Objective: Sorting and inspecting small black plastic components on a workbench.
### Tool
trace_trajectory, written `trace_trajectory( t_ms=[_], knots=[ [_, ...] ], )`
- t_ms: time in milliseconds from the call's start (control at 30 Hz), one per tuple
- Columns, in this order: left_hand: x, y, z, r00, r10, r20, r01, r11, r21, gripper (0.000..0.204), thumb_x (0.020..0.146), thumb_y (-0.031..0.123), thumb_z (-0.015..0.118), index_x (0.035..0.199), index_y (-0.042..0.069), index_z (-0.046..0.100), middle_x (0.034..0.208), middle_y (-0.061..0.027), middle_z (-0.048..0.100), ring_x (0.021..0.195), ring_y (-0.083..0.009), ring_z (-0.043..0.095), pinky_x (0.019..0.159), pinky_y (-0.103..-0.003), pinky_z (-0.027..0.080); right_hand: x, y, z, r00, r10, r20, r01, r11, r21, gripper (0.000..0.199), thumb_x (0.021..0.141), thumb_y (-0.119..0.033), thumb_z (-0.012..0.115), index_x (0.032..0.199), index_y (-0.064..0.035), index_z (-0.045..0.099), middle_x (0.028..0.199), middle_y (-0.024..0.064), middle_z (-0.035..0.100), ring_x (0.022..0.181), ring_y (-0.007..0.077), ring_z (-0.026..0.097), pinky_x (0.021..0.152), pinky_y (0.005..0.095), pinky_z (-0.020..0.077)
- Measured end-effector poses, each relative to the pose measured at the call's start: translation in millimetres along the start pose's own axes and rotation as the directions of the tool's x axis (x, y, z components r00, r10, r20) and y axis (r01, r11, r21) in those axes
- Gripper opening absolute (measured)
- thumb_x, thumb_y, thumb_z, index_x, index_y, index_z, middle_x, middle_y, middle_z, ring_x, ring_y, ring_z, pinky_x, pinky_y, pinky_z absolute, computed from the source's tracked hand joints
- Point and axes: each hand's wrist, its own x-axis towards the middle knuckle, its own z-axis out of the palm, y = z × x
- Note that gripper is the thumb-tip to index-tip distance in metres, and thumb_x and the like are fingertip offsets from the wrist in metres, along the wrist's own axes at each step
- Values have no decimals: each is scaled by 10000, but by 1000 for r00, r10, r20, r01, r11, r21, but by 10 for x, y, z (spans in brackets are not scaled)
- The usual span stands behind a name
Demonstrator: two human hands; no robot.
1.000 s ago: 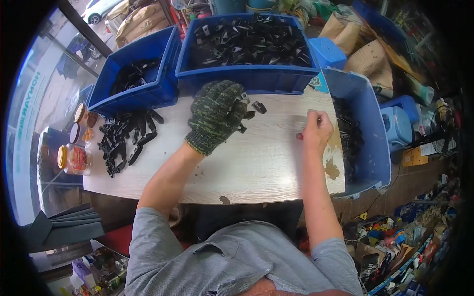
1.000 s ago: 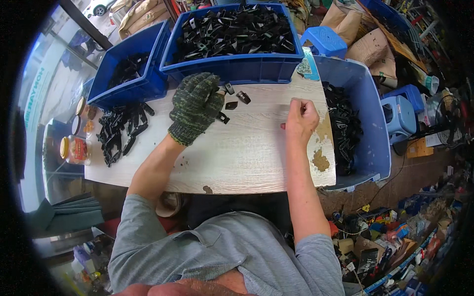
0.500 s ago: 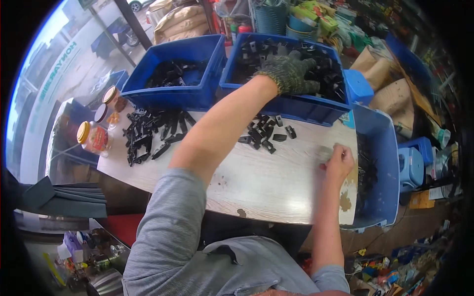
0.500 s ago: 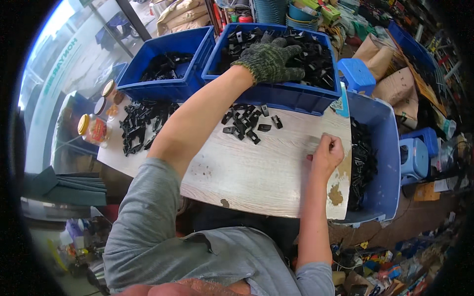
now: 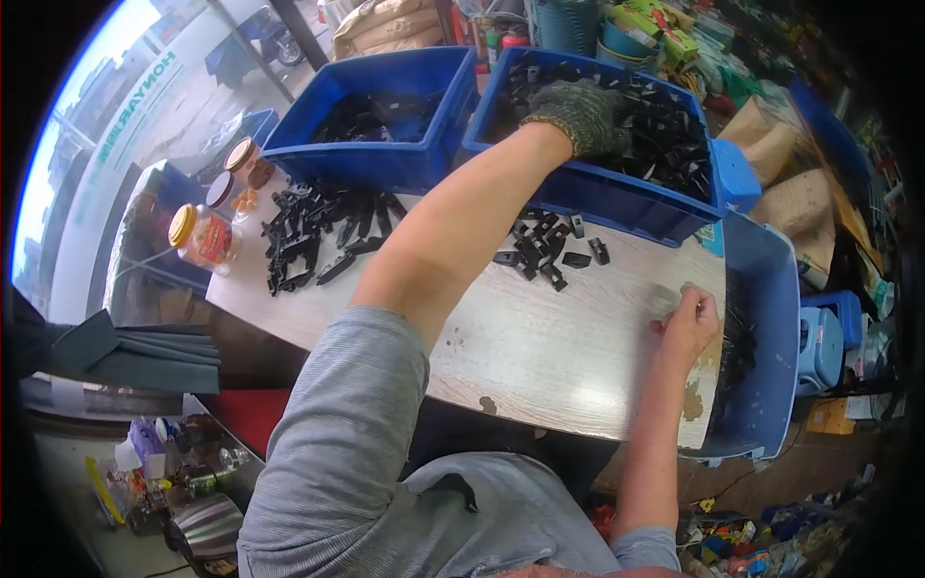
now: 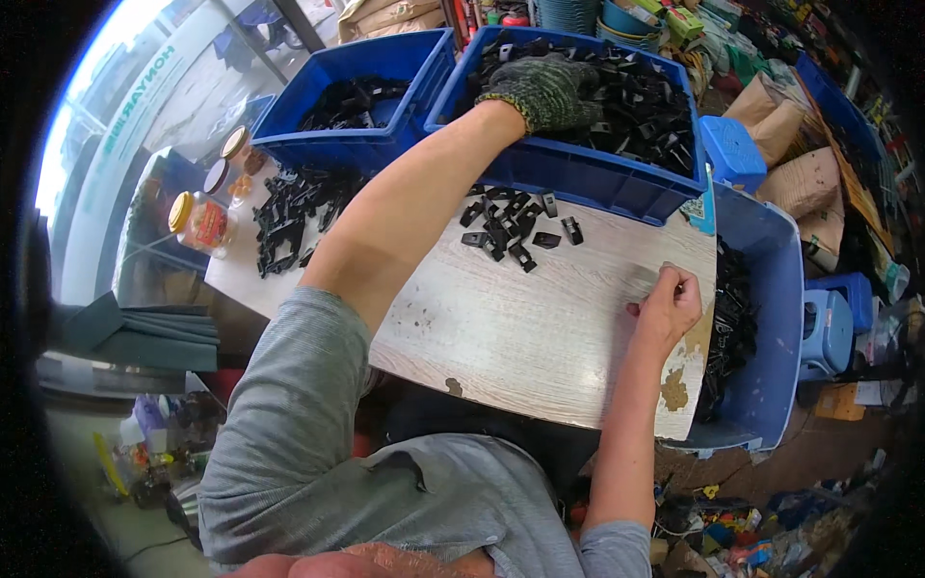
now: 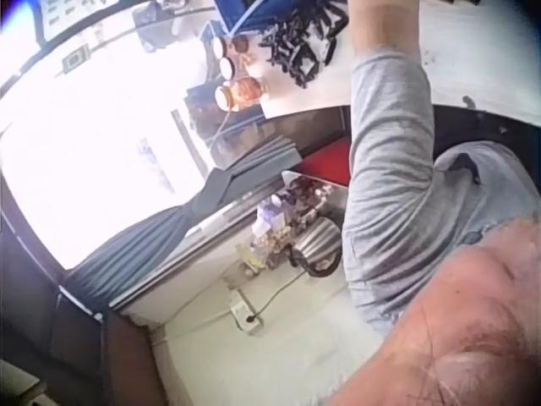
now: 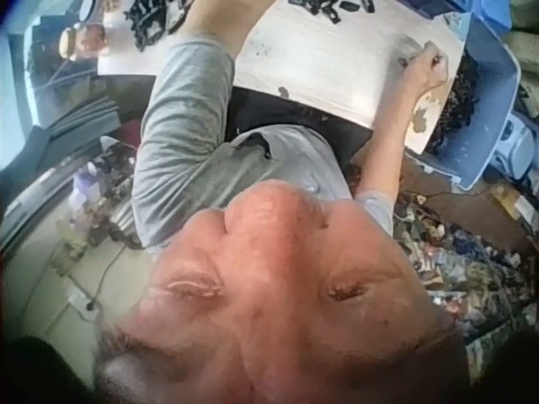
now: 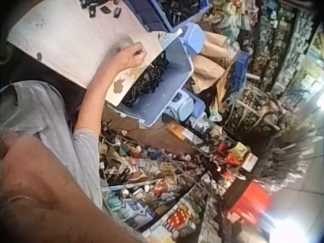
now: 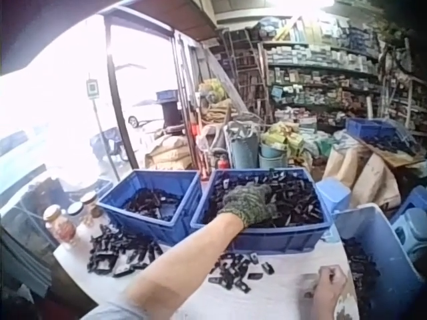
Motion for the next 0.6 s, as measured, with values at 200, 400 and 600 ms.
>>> trace_trajectory(
  t_ms=[200,400,600],
  knots=[
    [-92,20,40,983,76,-165,-90,993,-82,513,817,540,622,1239,251,669,1264,-170,636,1145,-363,620,986,-492,482,18,32,-4,999,-42,1,42,999,6,179,914,-247,617,876,-73,625,572,-4,451,463,93,447,433,291,475],
    [-208,81,5,983,68,-169,-87,990,-109,472,817,535,623,1168,232,713,1186,-154,681,1098,-347,650,958,-491,499,30,70,-29,998,-63,20,64,998,-12,194,912,-259,626,870,-70,627,568,-10,445,470,91,458,443,286,474],
    [-245,104,-45,982,20,-186,-49,987,-153,485,814,531,629,1156,201,723,1173,-147,690,1092,-330,655,945,-476,506,19,9,-28,999,-34,6,34,999,-38,214,895,-276,642,873,-64,628,568,-7,445,474,95,461,451,292,473]
  ],
)
